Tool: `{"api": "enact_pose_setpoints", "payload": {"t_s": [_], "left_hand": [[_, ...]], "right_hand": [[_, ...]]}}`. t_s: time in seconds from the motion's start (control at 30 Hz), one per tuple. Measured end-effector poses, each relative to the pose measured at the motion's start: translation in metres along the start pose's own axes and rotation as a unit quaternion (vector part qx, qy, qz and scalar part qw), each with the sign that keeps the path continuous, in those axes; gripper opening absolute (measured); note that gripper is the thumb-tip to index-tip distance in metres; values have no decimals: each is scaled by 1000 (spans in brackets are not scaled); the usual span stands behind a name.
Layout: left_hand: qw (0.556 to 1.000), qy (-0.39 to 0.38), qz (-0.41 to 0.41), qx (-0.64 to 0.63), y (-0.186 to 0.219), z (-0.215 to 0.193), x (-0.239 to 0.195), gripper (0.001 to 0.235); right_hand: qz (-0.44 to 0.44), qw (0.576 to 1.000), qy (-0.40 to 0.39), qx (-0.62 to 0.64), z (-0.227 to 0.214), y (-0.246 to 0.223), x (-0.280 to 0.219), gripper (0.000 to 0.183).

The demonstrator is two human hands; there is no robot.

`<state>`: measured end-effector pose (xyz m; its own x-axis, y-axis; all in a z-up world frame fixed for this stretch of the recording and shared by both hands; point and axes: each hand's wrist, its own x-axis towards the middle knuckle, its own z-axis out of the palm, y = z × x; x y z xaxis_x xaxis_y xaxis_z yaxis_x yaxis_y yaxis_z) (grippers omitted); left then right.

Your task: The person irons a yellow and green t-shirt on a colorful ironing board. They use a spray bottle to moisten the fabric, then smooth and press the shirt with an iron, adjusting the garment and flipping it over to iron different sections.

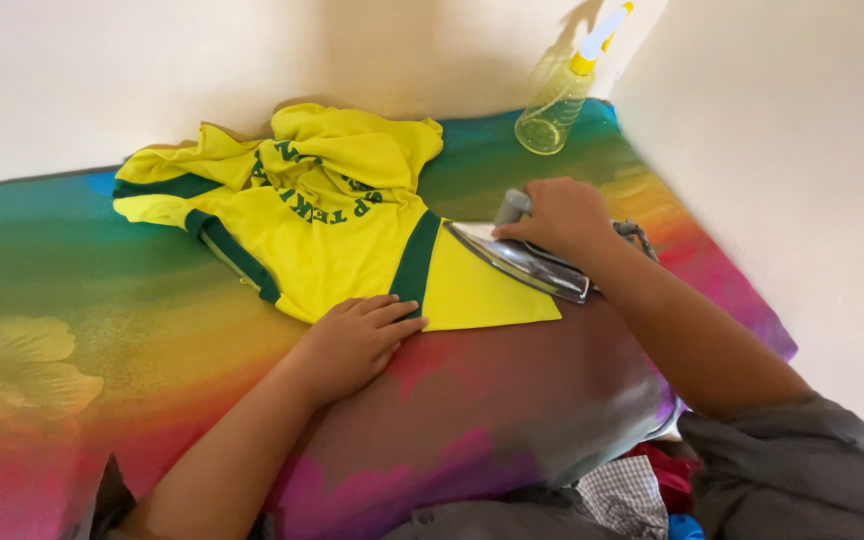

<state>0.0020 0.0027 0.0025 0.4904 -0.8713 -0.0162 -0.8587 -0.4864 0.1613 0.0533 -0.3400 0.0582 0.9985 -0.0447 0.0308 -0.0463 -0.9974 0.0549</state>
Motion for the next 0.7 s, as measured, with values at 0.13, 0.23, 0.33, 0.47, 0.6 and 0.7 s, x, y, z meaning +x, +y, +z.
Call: {"api": "enact_pose_setpoints", "payload": {"t_s": [0.13, 0.23, 0.33, 0.47, 0.6, 0.7], "left_hand": [[1000, -1, 0, 2, -1, 0, 1, 43], [1000, -17, -5, -9, -1, -2, 0, 44], [1000, -13, -8, -14, -2, -3, 0, 43], [999, -29, -6, -28, -3, -6, -1, 44], [999, -34, -5, -29, -3, -8, -1, 44], [999, -35, -9, -24, -1, -7, -1, 44]], "right_hand": [[23, 1000, 14, -2, 20, 21, 47, 75], [28, 999, 5, -15, 15, 19, 43, 75], [16, 999, -18, -23, 2, 17, 24, 71], [41, 999, -36, -9, 0, 32, 21, 74], [49, 998, -24, -27, 14, 52, 46, 78], [66, 997, -13, -24, 20, 54, 49, 76]]}}
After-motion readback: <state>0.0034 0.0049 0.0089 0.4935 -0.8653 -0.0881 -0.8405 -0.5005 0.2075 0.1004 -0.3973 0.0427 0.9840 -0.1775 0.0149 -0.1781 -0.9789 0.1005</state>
